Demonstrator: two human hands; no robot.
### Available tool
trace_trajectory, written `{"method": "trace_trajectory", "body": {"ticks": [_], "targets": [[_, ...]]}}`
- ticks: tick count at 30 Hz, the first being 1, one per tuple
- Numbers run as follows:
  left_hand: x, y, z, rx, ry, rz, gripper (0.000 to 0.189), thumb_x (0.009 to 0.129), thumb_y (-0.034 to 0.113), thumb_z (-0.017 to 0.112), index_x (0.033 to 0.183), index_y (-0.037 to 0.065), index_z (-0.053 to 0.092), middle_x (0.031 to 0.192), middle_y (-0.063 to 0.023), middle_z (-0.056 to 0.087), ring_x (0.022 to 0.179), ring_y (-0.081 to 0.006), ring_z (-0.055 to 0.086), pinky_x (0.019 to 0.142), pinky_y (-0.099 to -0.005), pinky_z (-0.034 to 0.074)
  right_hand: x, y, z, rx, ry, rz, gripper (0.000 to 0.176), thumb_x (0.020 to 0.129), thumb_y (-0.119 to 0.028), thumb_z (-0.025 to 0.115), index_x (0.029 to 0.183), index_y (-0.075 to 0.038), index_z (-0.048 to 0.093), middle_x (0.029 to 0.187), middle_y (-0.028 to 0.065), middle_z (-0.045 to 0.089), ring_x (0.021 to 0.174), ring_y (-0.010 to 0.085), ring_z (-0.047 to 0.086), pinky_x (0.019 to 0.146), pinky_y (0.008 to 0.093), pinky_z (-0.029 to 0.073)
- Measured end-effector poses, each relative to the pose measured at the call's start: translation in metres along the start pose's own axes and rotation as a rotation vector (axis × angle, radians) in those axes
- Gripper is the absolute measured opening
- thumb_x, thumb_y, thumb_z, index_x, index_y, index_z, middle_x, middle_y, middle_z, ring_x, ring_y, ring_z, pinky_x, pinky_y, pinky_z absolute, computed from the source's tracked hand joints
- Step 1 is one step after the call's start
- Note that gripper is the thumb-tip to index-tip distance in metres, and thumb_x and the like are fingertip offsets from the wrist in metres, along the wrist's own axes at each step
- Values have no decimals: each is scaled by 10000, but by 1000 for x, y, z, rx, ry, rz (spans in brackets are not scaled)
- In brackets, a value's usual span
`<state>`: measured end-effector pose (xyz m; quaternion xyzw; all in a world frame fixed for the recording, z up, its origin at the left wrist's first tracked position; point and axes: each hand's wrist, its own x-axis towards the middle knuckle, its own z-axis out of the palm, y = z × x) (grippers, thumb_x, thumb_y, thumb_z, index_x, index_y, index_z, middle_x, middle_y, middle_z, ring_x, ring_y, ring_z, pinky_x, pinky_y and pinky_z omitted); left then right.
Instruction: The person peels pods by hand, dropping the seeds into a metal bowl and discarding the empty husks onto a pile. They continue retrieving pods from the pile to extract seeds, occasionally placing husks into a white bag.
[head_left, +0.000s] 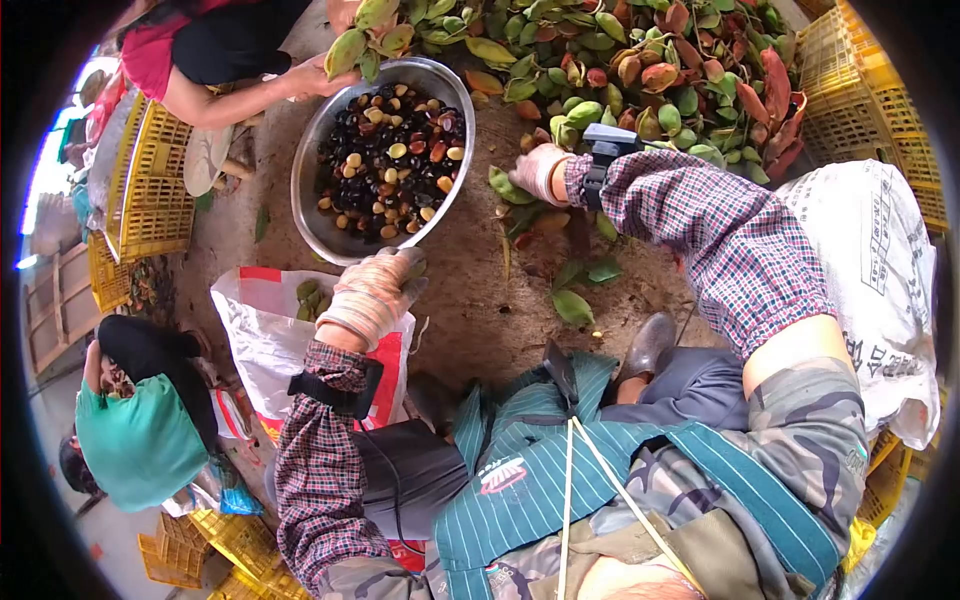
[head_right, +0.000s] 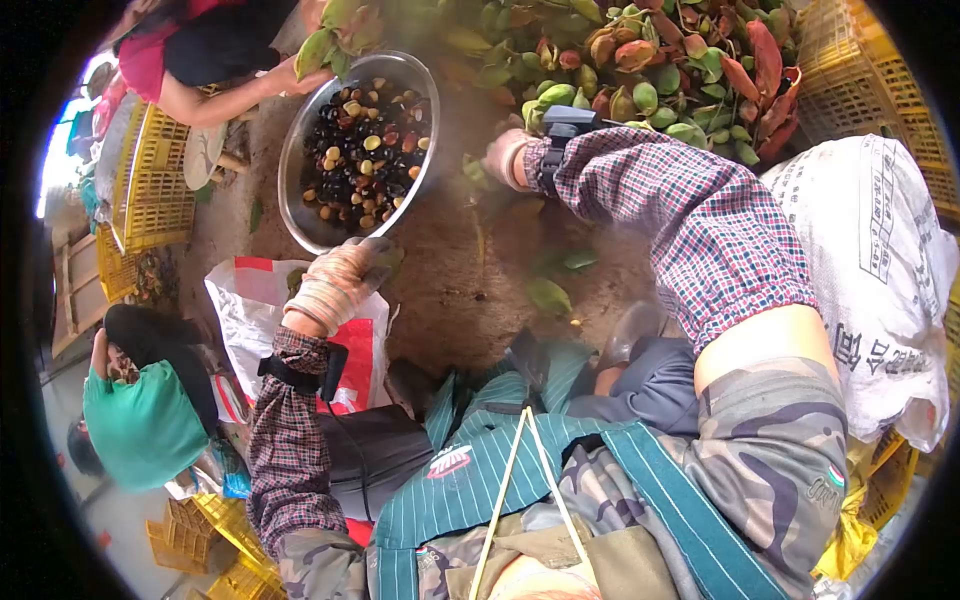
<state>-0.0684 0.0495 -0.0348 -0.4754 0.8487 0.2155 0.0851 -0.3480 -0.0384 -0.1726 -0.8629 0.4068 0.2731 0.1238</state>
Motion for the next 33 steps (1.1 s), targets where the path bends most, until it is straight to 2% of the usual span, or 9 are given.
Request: {"method": "trace_trajectory", "body": {"ticks": [2,7,15,19,20,21,23,27,33], "targets": [[0,3,-1,4,-37,-21,271,808,272,663,1039,138,617,946,-137,634,906,-338,612,790,-439,484,-8,-7,-8,0,-146,-29,439,636,-112,750,1057,-99,629,952,109,690,914,294,671,710,386,542],[3,0,4,-2,-111,-40,305,825,299,633,1070,120,611,974,-157,641,932,-352,609,811,-439,479,-18,4,13,-22,107,-150,310,792,-126,597,1101,-140,601,938,125,643,860,302,663,675,407,529],[5,7,-4,27,-152,-20,308,802,232,641,1093,136,605,985,-152,640,942,-345,608,809,-423,481,-8,-18,25,-62,-35,-109,391,798,-164,590,1187,-166,548,1067,127,599,926,297,649,694,423,530],[5,4,1,32,-159,-17,334,797,251,650,1107,137,607,1006,-139,645,948,-337,611,820,-416,482,-27,1,-4,140,-8,-194,304,758,-142,634,1061,-128,612,1073,141,629,980,328,641,749,444,532],[4,3,2,12,-134,-9,327,810,293,636,1094,132,606,993,-148,645,947,-342,610,816,-423,482,-37,5,-8,217,92,-214,241,759,-140,635,996,-108,599,1024,153,641,929,326,650,734,442,527],[3,1,3,-10,-111,-1,330,824,335,621,1080,128,605,980,-158,644,946,-348,609,812,-430,482,-24,14,-2,246,53,-262,508,688,-122,678,1177,-170,548,1007,156,595,911,359,624,759,409,514],[1,-2,6,-32,-95,6,349,836,382,609,1074,126,604,973,-167,643,945,-353,609,809,-436,482,-38,11,-50,302,51,-287,417,745,-90,639,1151,-138,559,908,119,639,852,306,643,737,406,515],[6,-5,10,10,-152,-22,377,829,393,620,1104,136,601,998,-164,642,950,-352,609,816,-436,481,-57,24,-115,794,512,-311,260,845,-108,580,1105,-97,573,875,76,673,755,209,638,659,324,513],[12,9,2,1,-143,-12,340,851,344,599,1118,133,596,1002,-166,641,957,-350,611,826,-438,478,-42,-21,-77,265,-119,-98,325,784,-224,644,1048,-42,596,878,157,671,876,326,654,761,403,519]]}}
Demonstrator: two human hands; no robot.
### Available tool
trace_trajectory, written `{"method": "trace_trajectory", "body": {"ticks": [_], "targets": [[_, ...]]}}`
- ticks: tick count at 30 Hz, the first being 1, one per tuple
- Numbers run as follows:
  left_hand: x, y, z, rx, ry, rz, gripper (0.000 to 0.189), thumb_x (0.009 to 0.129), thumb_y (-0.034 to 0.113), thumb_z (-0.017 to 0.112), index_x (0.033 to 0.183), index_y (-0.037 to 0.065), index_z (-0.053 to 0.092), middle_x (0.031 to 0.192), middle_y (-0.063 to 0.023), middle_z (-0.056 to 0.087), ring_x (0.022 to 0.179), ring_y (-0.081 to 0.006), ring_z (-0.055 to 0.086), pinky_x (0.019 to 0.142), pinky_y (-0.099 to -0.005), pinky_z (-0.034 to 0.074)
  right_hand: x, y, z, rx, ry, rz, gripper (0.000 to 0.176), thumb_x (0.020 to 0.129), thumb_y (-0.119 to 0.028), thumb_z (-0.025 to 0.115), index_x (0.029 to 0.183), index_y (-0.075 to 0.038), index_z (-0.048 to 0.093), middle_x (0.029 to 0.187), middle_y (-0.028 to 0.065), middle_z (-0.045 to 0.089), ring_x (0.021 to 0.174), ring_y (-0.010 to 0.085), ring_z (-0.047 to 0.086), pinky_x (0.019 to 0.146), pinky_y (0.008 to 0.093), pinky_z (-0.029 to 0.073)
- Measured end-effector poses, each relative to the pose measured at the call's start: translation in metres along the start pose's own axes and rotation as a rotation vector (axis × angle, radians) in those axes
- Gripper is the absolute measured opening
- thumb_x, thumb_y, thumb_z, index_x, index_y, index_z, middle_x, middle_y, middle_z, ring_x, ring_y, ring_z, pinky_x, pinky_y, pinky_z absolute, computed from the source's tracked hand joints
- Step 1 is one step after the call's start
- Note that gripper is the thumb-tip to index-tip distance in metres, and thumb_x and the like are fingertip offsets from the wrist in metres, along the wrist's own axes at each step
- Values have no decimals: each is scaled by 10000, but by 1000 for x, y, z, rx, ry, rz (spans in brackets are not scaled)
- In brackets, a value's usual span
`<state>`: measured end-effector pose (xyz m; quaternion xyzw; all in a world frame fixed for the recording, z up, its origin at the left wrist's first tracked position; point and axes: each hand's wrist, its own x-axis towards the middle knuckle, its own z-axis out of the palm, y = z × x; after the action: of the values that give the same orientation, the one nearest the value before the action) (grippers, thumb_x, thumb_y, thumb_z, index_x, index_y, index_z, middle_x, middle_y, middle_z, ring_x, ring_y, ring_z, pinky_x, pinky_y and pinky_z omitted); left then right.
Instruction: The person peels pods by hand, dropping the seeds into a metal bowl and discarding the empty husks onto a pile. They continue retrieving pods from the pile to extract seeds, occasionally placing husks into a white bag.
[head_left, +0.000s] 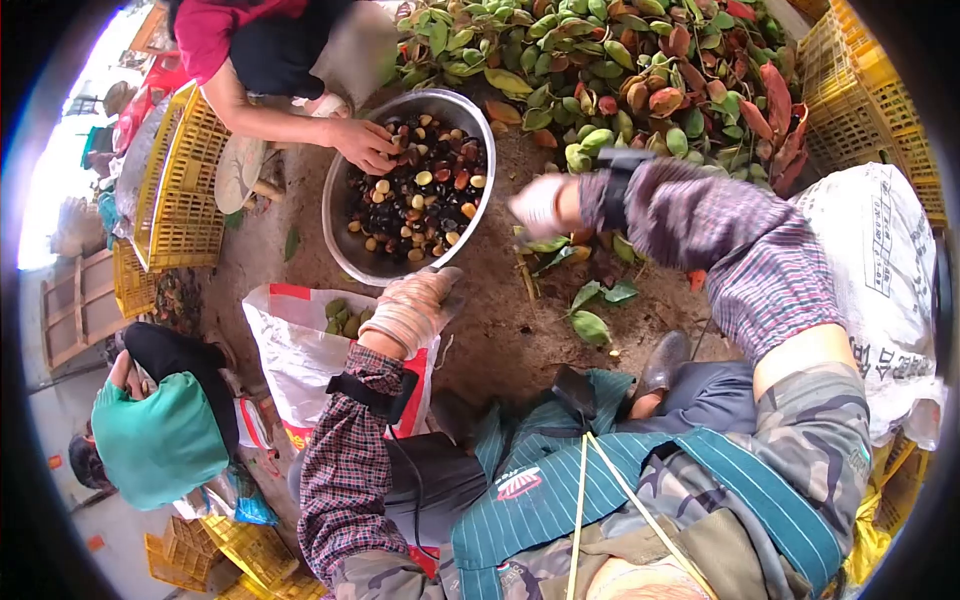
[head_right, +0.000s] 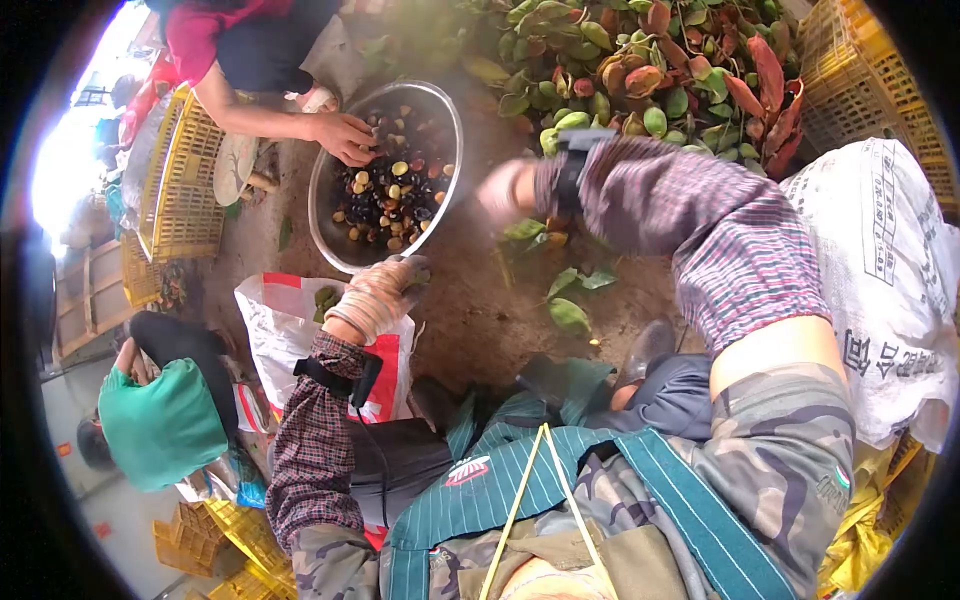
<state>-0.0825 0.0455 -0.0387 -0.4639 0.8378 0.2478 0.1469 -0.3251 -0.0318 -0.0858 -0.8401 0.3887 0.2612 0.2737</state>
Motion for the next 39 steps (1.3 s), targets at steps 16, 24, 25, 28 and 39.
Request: {"method": "trace_trajectory", "body": {"ticks": [16,24,25,28,39], "targets": [[20,47,-6,-989,645,184,501,892,83,582,1347,90,372,1156,-67,526,960,-127,536,759,-262,484,-59,-25,-35,1480,97,-494,339,935,-275,494,1166,-32,540,1019,70,603,903,161,559,802,313,476],[-1,48,-56,-1041,437,71,358,837,324,600,1093,80,543,875,-32,552,765,-169,552,637,-353,509,-49,-29,-65,1419,459,-786,376,916,-218,599,1268,-107,529,1132,3,568,1071,107,493,922,283,421],[-2,51,-58,-1345,381,38,370,791,186,675,1108,54,536,877,-54,570,782,-202,577,661,-352,515,-55,-32,-69,1468,449,-779,323,913,-220,604,1208,-99,559,1085,5,584,1026,107,513,885,289,440],[16,25,-35,-829,679,172,528,718,25,738,1187,27,497,991,-148,604,825,-325,624,724,-366,534,-66,-36,-77,1112,670,-523,241,899,-263,622,1050,-77,589,914,35,618,885,119,566,770,316,483],[5,30,-30,-1234,457,194,518,953,367,490,1350,63,358,1184,-63,501,1100,-179,496,923,-335,432,-73,-61,-88,936,833,-560,480,821,-519,597,930,-51,579,983,187,595,944,347,573,822,420,435]]}}
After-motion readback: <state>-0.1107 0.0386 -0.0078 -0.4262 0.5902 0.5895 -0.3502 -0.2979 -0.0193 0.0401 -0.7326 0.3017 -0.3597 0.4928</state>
